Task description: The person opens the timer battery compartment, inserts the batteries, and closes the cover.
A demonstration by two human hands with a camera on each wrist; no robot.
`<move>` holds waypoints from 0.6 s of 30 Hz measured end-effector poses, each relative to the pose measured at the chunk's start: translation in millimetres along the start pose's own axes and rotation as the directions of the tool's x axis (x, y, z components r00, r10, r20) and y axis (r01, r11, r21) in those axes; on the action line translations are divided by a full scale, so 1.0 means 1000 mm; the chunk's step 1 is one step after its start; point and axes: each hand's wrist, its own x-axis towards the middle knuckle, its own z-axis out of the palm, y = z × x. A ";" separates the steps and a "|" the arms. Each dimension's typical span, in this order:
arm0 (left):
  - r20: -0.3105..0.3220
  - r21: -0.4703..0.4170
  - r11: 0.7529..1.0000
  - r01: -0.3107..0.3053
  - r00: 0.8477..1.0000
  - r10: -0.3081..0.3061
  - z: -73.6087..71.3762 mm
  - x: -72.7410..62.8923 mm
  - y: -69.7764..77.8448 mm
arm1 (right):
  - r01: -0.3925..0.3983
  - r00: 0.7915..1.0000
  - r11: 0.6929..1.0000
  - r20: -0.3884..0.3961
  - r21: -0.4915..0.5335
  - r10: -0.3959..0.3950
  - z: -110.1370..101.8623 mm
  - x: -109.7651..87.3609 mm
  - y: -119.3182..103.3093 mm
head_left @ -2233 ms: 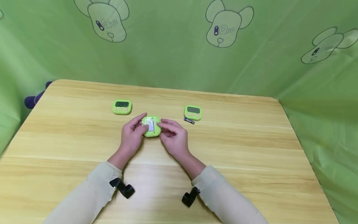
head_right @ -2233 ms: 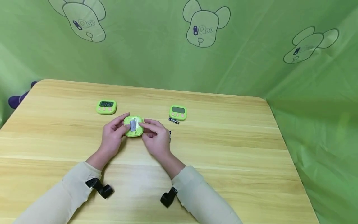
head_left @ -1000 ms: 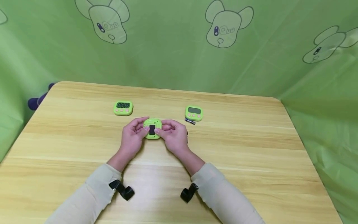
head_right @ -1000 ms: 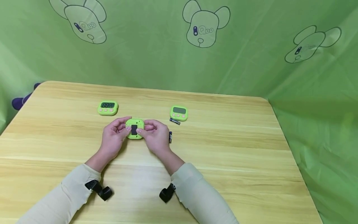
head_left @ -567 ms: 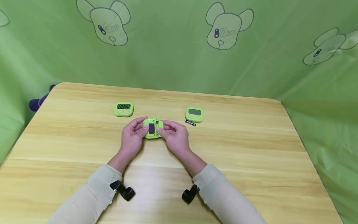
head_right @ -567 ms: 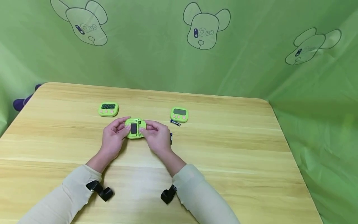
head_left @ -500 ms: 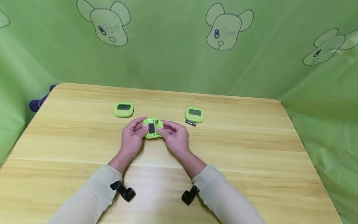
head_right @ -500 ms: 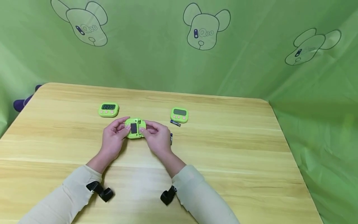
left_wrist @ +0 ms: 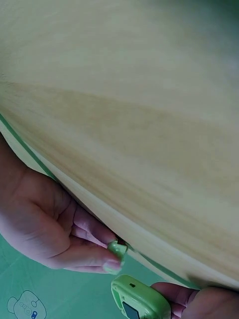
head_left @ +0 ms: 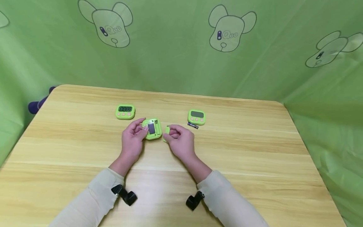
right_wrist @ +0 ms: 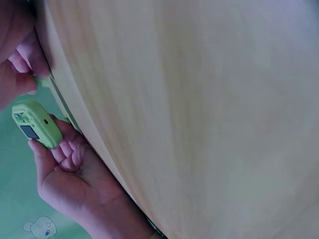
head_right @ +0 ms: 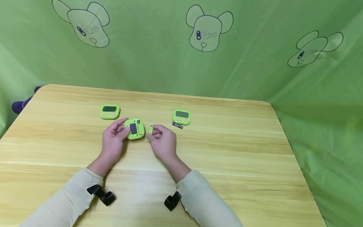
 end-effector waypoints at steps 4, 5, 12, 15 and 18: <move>-0.002 -0.006 1.000 -0.004 1.000 0.004 0.001 -0.001 0.001 | 0.100 0.995 0.985 0.009 -0.144 -0.099 0.001 -0.001 0.003; 0.000 -0.007 1.000 -0.002 1.000 0.002 0.001 -0.001 0.001 | 0.116 0.993 0.980 0.008 -0.163 -0.116 0.001 -0.001 0.003; 0.001 -0.001 1.000 0.008 1.000 -0.008 0.002 -0.002 0.002 | 0.157 0.987 0.974 -0.017 -0.163 -0.162 -0.003 -0.005 0.000; 0.000 0.008 1.000 0.006 1.000 -0.006 0.001 -0.002 0.002 | 0.201 0.978 0.970 -0.028 -0.134 -0.206 -0.014 -0.010 -0.005; 0.000 0.021 1.000 0.007 1.000 -0.007 0.000 -0.002 0.003 | 0.227 0.972 0.963 -0.030 -0.143 -0.233 -0.031 -0.014 -0.007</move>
